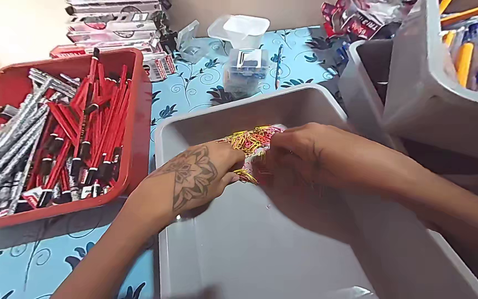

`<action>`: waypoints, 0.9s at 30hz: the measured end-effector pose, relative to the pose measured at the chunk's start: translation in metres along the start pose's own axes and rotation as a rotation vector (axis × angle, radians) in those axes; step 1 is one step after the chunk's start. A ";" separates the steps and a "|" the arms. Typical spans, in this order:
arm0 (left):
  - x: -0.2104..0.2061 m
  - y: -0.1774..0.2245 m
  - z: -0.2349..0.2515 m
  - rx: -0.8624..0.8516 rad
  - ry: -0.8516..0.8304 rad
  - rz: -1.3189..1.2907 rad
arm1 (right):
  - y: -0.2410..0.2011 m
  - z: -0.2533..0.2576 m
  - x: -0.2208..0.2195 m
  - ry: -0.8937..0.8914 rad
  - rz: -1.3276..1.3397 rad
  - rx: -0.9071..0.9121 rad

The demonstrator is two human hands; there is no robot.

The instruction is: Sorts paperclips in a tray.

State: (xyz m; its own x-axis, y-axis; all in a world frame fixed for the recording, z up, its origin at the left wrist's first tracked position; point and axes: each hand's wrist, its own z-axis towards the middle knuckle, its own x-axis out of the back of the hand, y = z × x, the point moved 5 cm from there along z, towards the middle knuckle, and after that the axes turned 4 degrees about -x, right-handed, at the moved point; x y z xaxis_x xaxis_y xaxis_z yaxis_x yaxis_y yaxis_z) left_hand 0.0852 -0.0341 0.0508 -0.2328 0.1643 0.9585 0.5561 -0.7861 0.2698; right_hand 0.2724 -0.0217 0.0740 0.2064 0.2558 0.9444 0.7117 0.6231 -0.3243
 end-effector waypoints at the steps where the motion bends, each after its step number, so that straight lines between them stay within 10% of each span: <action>1: 0.001 0.001 0.001 -0.006 -0.001 -0.002 | 0.000 0.000 0.004 0.064 -0.024 -0.016; 8: 0.020 0.010 0.001 -0.007 0.253 -0.055 | 0.000 -0.001 0.012 0.194 -0.059 -0.057; 17: 0.004 0.022 0.006 -0.315 -0.099 -0.629 | 0.000 -0.001 0.008 0.142 0.010 0.004; 27: 0.000 0.019 0.003 -0.149 -0.124 -0.455 | 0.002 -0.001 0.003 0.078 0.034 0.033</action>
State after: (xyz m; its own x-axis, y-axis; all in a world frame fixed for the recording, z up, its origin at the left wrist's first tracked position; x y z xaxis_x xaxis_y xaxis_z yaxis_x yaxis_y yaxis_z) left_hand 0.0981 -0.0470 0.0563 -0.3233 0.5732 0.7529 0.2982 -0.6934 0.6559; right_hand 0.2748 -0.0205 0.0768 0.2830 0.2195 0.9337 0.6811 0.6394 -0.3568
